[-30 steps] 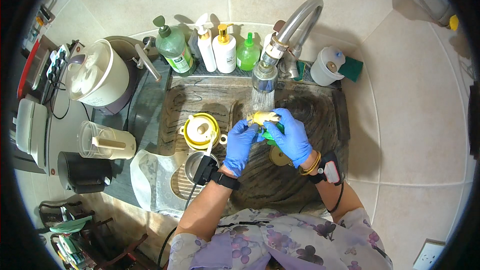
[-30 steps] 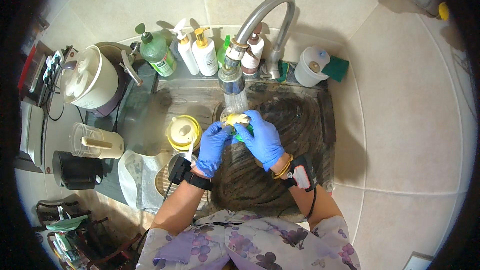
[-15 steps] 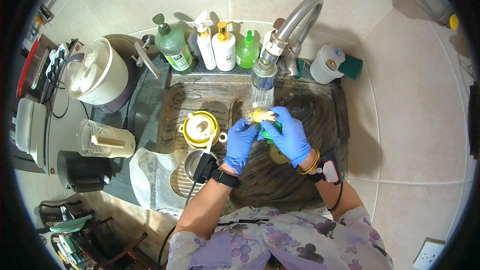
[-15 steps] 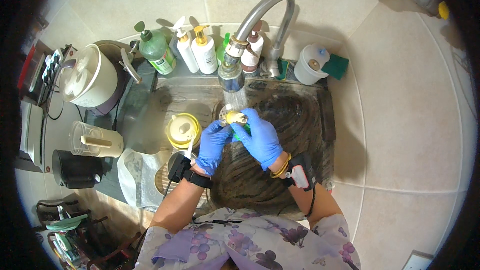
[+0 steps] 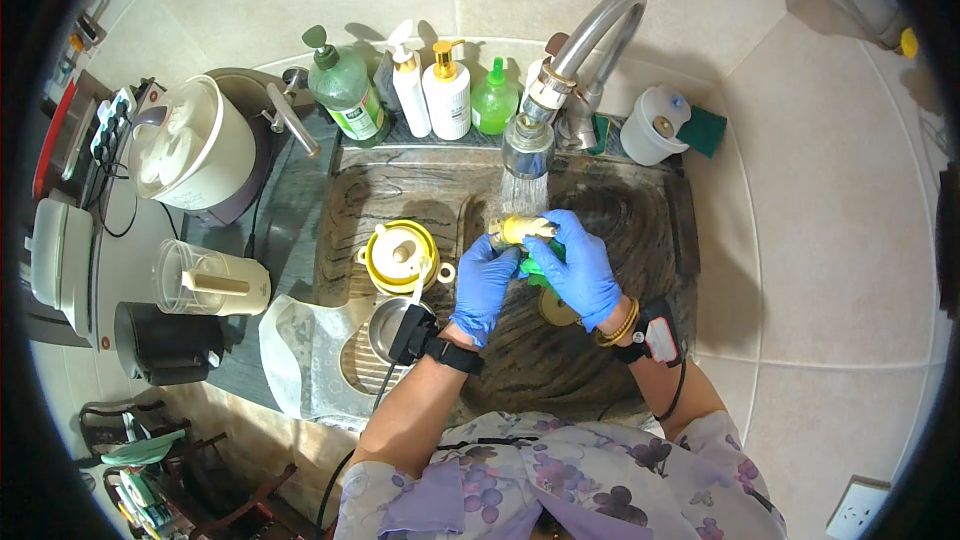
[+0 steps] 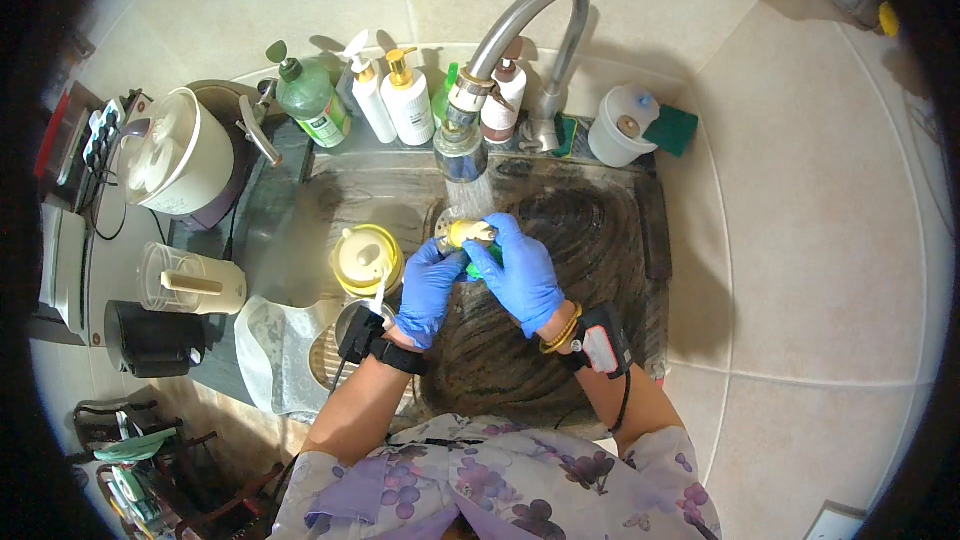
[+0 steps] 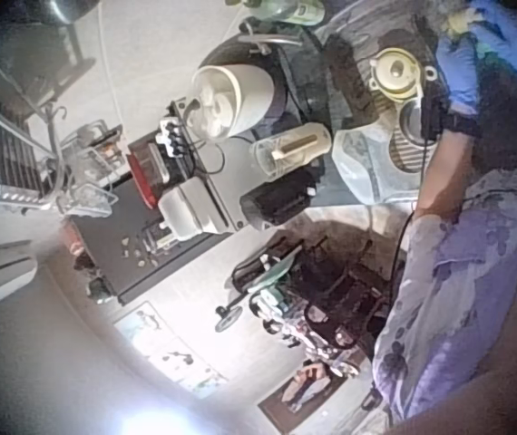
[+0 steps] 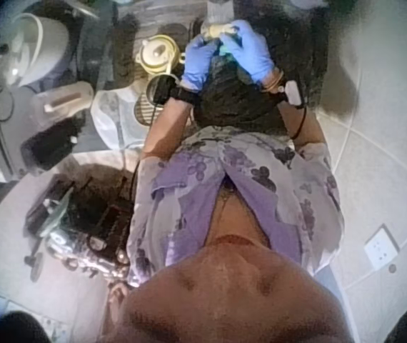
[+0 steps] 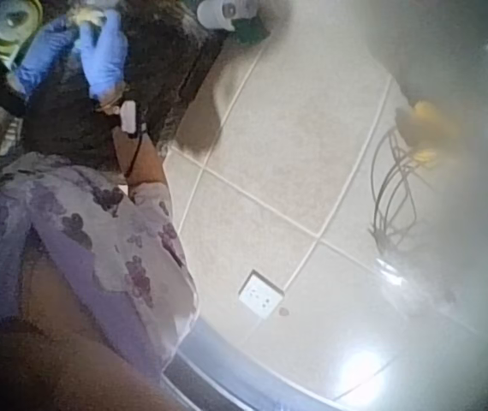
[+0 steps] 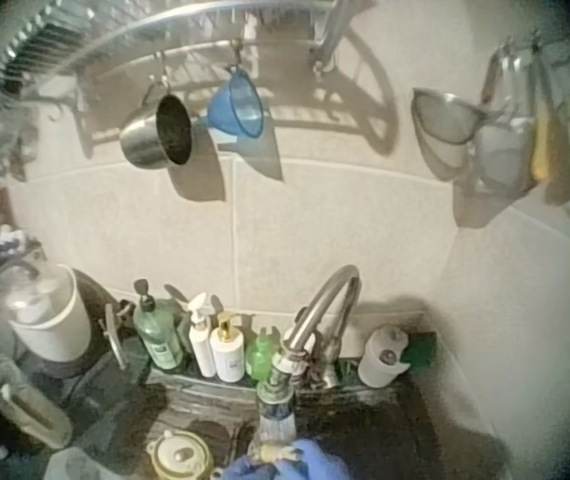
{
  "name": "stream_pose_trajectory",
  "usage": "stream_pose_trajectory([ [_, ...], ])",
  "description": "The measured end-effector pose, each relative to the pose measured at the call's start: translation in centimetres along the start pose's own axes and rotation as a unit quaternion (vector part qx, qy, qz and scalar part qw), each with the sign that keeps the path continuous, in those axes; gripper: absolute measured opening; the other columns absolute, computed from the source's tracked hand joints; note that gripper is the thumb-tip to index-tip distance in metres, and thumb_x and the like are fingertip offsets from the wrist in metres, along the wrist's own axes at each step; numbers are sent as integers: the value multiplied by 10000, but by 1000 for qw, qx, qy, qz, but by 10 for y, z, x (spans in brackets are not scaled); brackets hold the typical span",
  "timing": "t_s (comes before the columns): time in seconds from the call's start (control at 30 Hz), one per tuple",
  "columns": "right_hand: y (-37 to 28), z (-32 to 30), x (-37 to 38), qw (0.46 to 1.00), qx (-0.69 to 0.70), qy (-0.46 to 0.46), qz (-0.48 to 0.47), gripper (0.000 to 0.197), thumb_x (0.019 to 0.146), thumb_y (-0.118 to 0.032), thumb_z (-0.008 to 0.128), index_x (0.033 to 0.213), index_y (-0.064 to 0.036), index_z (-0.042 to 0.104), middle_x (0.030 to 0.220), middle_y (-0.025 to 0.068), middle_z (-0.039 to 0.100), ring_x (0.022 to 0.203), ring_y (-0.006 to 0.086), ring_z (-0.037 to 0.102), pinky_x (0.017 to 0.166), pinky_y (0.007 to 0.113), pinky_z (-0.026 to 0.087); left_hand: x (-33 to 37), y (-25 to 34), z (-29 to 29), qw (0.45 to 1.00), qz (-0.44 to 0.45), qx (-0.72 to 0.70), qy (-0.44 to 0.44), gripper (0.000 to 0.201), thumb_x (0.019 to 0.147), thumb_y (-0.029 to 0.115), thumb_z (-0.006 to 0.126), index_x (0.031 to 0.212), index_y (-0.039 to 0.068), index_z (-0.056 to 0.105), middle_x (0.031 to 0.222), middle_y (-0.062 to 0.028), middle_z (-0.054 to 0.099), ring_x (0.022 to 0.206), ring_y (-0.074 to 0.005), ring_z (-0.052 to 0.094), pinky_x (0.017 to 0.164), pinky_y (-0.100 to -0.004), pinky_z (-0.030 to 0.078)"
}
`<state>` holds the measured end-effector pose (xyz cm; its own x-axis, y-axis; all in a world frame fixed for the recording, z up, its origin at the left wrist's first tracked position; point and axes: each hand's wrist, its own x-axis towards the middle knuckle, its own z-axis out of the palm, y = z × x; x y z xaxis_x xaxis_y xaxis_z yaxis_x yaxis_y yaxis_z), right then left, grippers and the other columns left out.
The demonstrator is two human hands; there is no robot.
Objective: Washing and scrubbing a component of a citrus juicer under a running faucet using a sponge.
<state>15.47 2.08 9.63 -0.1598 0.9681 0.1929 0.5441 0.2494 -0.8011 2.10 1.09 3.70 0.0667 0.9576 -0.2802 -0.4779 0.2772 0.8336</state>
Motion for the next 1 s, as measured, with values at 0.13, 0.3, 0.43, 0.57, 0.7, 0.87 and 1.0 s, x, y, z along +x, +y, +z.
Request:
stream_pose_trajectory([
  [0.13, 6, 1, 0, 1000, 2, 15, -10, 302, 802, -243, 609, 982, -46, 467, 791, 182, 604, 720, 340, 607, 590, 378, 471, -3, 0, 0, 999, 27, 37, -14, 197, 825, 19, 548, 1022, 8, 565, 914, -53, 612, 778, -108, 575, 691, -236, 484],
  [0.3, 3, -2, 0, 1000, 10, 8, 4, 307, 803, -243, 607, 991, -46, 464, 793, 181, 605, 720, 338, 608, 585, 379, 470, -3, 1, -1, 1000, 7, 13, -7, 190, 825, 36, 558, 1012, 9, 571, 905, -52, 612, 765, -100, 574, 676, -224, 479],
  [0.43, 3, -1, -3, 1000, 15, 3, 14, 307, 805, -245, 603, 993, -47, 464, 792, 184, 602, 722, 345, 604, 584, 380, 470, -3, 9, 5, 998, -42, 37, 16, 188, 825, 48, 561, 1009, 14, 581, 885, -38, 616, 743, -87, 573, 657, -215, 476],
  [0.57, 5, 0, -2, 1000, 5, -6, 15, 311, 805, -247, 603, 998, -47, 462, 791, 185, 601, 724, 349, 602, 585, 380, 469, -5, 8, 7, 999, -14, 33, 25, 185, 823, 2, 536, 1002, -23, 574, 857, -51, 608, 701, -78, 548, 619, -201, 462],
  [0.7, 8, -1, -1, 1000, 4, 17, -16, 318, 805, -242, 602, 1010, -49, 455, 791, 189, 600, 723, 352, 600, 582, 384, 468, -6, 6, 5, 1000, 8, 27, -1, 192, 826, 22, 545, 1013, -3, 578, 876, -39, 611, 718, -75, 555, 637, -206, 466],
  [0.87, 6, -1, -3, 1000, 2, 3, 5, 318, 806, -240, 602, 1012, -50, 452, 795, 191, 599, 716, 354, 599, 584, 383, 469, -5, 8, 6, 998, -36, 44, 8, 208, 826, 19, 545, 1032, 9, 573, 916, -41, 610, 759, -90, 569, 687, -229, 481],
  [1.0, 8, 1, -4, 1000, 28, -5, 11, 316, 805, -242, 604, 1008, -51, 455, 801, 189, 601, 712, 353, 599, 589, 382, 469, -2, 2, 5, 1000, 9, 16, 13, 222, 816, -26, 511, 1027, -3, 574, 880, -40, 604, 721, -75, 545, 625, -203, 465],
])
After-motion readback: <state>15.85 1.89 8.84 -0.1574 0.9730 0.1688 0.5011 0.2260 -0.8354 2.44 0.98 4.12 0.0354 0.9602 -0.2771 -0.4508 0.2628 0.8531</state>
